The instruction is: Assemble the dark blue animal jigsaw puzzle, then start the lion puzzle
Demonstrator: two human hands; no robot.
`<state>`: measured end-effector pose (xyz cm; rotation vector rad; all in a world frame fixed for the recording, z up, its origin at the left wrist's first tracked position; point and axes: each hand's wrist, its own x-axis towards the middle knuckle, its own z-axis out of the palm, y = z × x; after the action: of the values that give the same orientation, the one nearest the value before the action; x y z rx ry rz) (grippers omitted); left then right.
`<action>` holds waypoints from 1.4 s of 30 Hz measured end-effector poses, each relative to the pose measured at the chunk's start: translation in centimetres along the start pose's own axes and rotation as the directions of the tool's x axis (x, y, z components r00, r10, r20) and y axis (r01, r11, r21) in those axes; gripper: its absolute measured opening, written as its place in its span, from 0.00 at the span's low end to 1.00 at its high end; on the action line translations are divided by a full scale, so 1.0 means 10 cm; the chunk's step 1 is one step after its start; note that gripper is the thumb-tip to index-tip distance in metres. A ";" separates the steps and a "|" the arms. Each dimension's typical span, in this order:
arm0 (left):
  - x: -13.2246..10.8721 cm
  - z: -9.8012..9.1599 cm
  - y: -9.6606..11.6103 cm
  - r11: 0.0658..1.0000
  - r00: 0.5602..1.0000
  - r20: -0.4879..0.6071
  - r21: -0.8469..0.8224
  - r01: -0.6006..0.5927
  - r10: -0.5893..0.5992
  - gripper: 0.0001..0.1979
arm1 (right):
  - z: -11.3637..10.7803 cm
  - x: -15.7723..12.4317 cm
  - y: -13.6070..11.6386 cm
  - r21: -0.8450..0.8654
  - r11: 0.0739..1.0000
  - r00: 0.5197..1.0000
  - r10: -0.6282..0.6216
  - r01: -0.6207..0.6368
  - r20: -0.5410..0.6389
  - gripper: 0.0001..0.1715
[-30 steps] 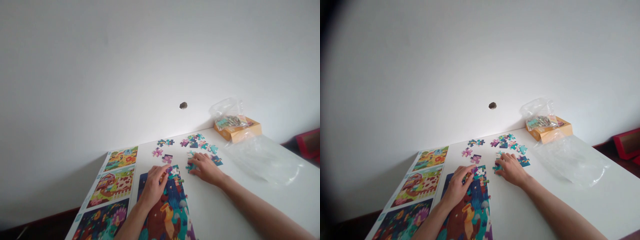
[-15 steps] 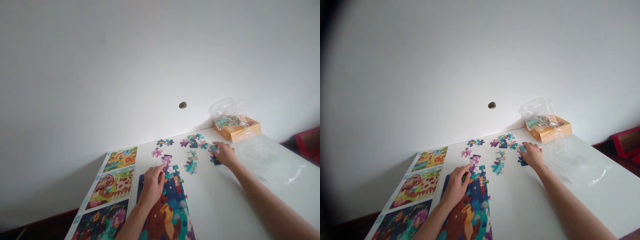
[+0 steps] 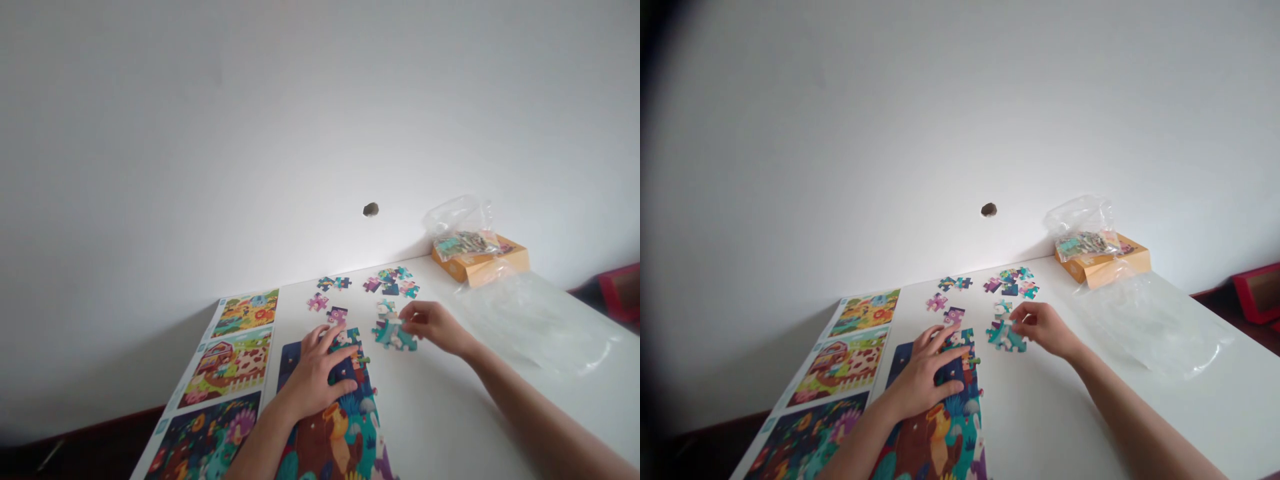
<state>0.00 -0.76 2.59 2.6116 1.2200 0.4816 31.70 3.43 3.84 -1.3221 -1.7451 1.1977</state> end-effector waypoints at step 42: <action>0.01 -0.10 0.40 0.914 0.956 0.122 -0.347 -0.210 0.265 0.34 | 0.59 -0.26 -0.25 -0.225 0.881 0.818 -0.256 0.416 0.514 0.08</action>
<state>2.43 -3.15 4.83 2.4568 0.6998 0.4541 26.28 -0.93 3.99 -0.8556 -2.5052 1.1075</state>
